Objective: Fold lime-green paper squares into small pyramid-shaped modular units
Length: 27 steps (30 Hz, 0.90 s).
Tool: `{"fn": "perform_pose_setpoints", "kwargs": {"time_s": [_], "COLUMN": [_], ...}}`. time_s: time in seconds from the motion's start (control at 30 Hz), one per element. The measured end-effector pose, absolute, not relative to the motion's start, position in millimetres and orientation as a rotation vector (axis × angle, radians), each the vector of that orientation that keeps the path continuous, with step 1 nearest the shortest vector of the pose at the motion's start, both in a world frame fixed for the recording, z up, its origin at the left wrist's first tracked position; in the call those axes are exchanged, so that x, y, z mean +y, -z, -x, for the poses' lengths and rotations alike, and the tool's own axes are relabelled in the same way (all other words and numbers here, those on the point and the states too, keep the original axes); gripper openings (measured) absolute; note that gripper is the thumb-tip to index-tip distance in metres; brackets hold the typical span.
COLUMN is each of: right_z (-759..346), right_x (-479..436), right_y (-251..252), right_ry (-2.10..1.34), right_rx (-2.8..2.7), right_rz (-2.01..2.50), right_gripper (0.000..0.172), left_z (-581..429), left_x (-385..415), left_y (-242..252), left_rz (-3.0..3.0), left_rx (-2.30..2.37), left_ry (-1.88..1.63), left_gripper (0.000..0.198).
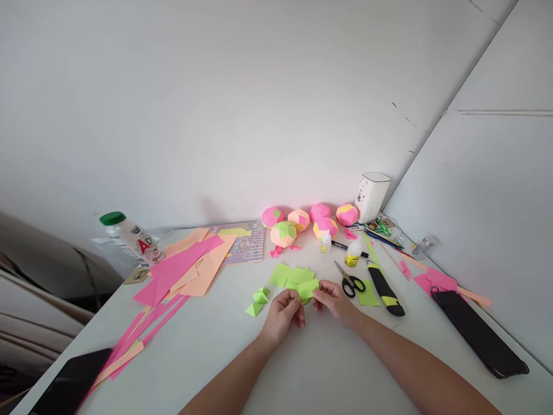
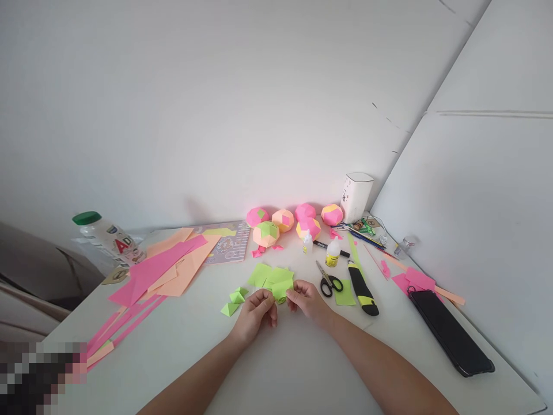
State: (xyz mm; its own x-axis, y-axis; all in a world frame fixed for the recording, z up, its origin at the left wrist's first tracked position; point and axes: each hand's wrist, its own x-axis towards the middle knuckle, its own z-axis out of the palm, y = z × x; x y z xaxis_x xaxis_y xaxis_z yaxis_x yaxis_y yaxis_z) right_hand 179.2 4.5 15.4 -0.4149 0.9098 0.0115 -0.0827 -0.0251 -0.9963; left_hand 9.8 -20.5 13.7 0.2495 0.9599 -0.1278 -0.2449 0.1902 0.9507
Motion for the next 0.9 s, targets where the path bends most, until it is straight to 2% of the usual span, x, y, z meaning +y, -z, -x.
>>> {"fn": "perform_pose_setpoints", "kwargs": {"time_s": [0.3, 0.43, 0.53, 0.63, 0.7, 0.8, 0.9], "right_z": [-180, -179, -178, -176, -176, -177, -178], "right_x": [7, 4, -1, -4, -3, 0, 2], "right_y": [-7, -6, -7, -8, -8, -7, -7], "right_ry": [-1.544, -1.488, -1.346, -1.105, -1.008, -1.049, -1.162], "right_rx": [-1.447, -1.457, -1.422, -1.596, -1.689, -1.688, -1.643], "right_rz": [0.950, 0.923, 0.870, 0.847, 0.845, 0.854, 0.865], "right_gripper": [0.026, 0.021, 0.010, 0.017, 0.020, 0.015, 0.008], "left_z": [-14, -15, -14, -13, -12, -12, -11], "left_x": [-17, -15, -15, -16, -17, -18, -19], "left_y": [-14, -9, -8, -8, -8, -5, -3], "left_rz": [-0.933, -0.947, -0.964, -1.035, -1.094, -1.149, -1.176], "left_rx": [0.863, 0.844, 0.867, 0.867, 0.865, 0.865, 0.872], "left_ry": [-1.167, -1.189, -1.174, -1.121, -1.062, -0.987, -0.955], "left_gripper": [0.038, 0.037, 0.033, 0.028, 0.033, 0.044, 0.044]}}
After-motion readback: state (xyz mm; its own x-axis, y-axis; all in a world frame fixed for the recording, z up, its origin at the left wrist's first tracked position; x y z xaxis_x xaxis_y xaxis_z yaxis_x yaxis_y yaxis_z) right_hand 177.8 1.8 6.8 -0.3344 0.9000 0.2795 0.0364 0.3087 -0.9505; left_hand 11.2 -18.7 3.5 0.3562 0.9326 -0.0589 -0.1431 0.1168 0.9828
